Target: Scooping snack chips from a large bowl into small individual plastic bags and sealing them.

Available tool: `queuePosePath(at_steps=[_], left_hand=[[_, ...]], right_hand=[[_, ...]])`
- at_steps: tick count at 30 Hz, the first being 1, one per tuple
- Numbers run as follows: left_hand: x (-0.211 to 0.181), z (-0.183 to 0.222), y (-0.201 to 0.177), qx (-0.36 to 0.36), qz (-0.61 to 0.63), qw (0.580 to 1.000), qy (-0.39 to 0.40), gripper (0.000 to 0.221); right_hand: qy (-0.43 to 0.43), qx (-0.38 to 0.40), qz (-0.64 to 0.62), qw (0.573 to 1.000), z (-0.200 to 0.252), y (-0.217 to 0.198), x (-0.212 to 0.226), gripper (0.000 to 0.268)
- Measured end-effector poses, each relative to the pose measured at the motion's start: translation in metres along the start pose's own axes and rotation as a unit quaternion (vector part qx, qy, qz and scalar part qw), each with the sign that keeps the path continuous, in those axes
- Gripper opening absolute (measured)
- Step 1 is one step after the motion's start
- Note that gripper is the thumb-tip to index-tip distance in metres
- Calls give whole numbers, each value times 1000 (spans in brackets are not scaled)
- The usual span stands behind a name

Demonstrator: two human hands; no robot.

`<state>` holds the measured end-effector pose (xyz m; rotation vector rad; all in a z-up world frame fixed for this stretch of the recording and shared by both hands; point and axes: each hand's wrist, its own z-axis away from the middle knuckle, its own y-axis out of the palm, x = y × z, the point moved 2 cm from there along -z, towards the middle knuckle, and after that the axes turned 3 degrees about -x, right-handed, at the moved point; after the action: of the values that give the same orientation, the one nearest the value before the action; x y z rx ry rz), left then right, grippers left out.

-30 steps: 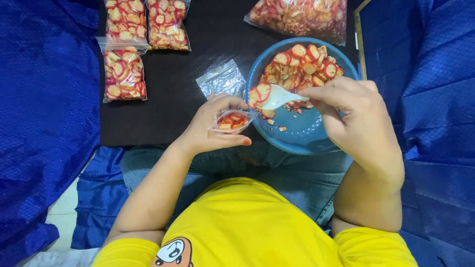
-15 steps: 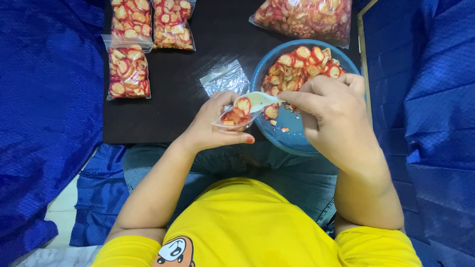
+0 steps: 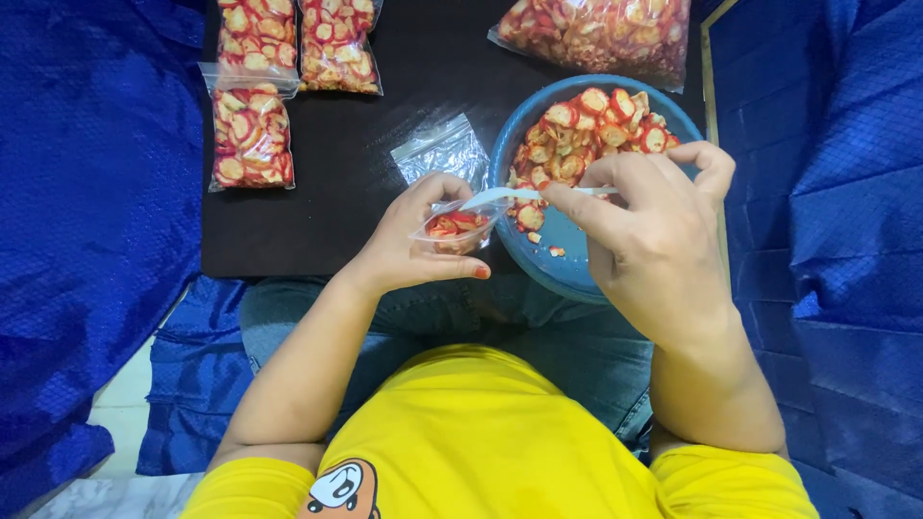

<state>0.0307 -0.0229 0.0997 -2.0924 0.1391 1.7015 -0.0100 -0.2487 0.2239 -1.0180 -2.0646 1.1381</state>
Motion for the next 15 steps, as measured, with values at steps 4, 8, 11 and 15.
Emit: queuePosePath(at_steps=[4, 8, 11, 15], left_hand=[[6, 7, -1, -6, -14, 1000, 23, 73], [14, 17, 1, -35, -87, 996, 13, 84], [19, 23, 5, -74, -116, 990, 16, 74], [13, 27, 6, -158, -59, 985, 19, 64]], right_hand=[[-3, -11, -16, 1000, 1, -7, 2, 31], [21, -17, -19, 999, 9, -15, -4, 33], [54, -22, -12, 998, 22, -10, -13, 31], [113, -5, 9, 994, 37, -4, -24, 33]])
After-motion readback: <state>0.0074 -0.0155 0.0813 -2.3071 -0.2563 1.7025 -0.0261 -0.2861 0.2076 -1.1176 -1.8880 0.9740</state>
